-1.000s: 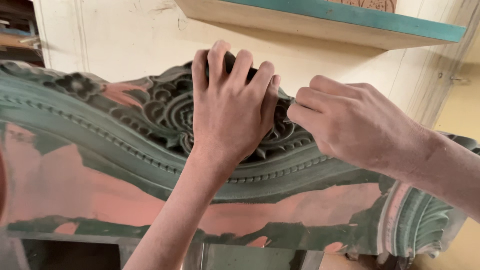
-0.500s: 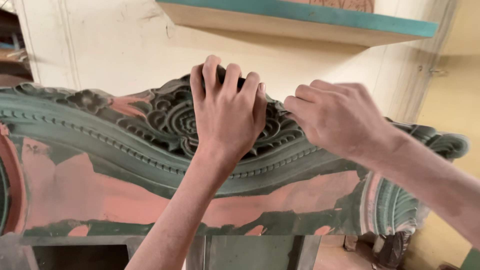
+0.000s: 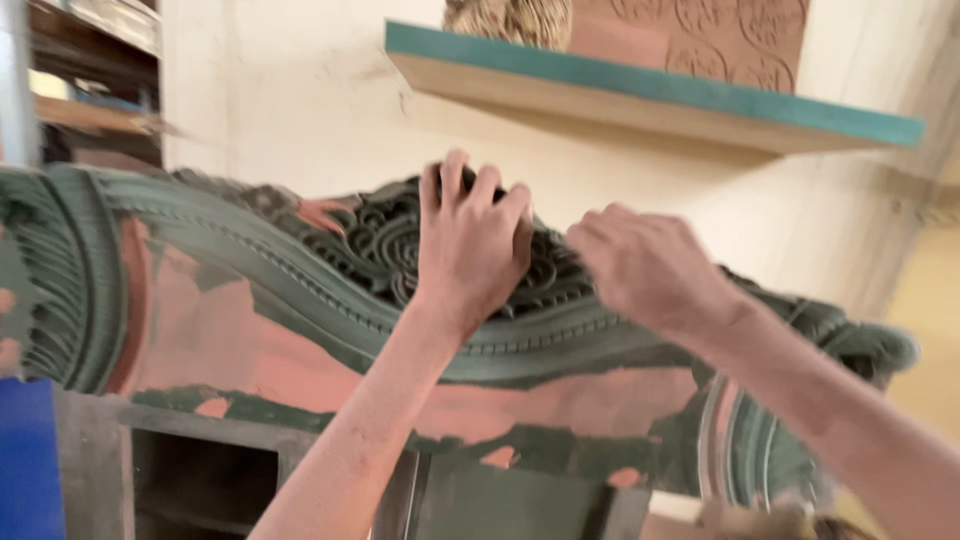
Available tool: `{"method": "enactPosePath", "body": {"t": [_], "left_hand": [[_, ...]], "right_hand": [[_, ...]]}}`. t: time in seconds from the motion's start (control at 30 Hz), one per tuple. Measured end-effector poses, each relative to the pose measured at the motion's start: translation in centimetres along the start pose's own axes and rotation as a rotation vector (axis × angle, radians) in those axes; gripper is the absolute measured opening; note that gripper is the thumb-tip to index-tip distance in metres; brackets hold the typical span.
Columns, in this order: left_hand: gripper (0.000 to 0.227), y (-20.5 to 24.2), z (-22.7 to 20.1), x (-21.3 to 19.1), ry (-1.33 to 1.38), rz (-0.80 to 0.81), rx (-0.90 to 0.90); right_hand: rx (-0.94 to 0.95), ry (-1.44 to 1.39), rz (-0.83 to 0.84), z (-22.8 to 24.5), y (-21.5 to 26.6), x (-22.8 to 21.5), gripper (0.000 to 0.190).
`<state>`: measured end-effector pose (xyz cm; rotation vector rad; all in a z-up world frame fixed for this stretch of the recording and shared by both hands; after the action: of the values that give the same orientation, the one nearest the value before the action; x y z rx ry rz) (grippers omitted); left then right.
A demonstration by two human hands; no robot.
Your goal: The person uses a small metal scraper to remove old paint from the ornate carved details of a green-painted wooden furniture piece. They work along the edges and recessed floral patterns, occasionally wiping away debris with their fingers.
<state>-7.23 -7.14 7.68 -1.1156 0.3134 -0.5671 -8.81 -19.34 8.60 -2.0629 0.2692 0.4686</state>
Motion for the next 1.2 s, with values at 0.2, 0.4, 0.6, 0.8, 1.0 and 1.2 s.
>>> {"method": "enactPosePath", "body": {"t": [0.2, 0.4, 0.6, 0.8, 1.0, 1.2], "left_hand": [[0.018, 0.1, -0.1, 0.2, 0.019, -0.005, 0.027], [0.02, 0.5, 0.4, 0.7, 0.054, -0.001, 0.03], [0.025, 0.5, 0.6, 0.8, 0.05, 0.004, 0.053], [0.028, 1.1, 0.7, 1.4, 0.052, 0.007, 0.043], [0.028, 1.4, 0.6, 1.7, 0.037, 0.019, 0.061], [0.027, 1.2, 0.6, 1.7, -0.007, 0.003, 0.05]], "right_hand": [[0.034, -0.009, 0.003, -0.6, 0.3, -0.1, 0.008], [-0.02, 0.03, 0.112, 0.3, -0.7, 2.1, 0.023], [0.015, 0.094, 0.213, -1.2, -1.0, 1.3, 0.024], [-0.088, 0.068, 0.18, 0.0, -1.4, 2.6, 0.03], [-0.139, 0.066, 0.104, 0.7, -1.3, 2.1, 0.025], [-0.072, 0.101, 0.188, -0.9, -1.4, 2.0, 0.027]]}}
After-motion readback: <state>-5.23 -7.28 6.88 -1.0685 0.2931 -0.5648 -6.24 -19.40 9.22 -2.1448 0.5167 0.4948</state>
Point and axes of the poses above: each hand's wrist, its own y-axis away from the middle knuckle, its own x-axis out of the palm, z = x × y, the point moved 9 cm from there along -y, towards the middle knuckle, and after that the axes turned 14 degrees about x, right-handed, at the moved point
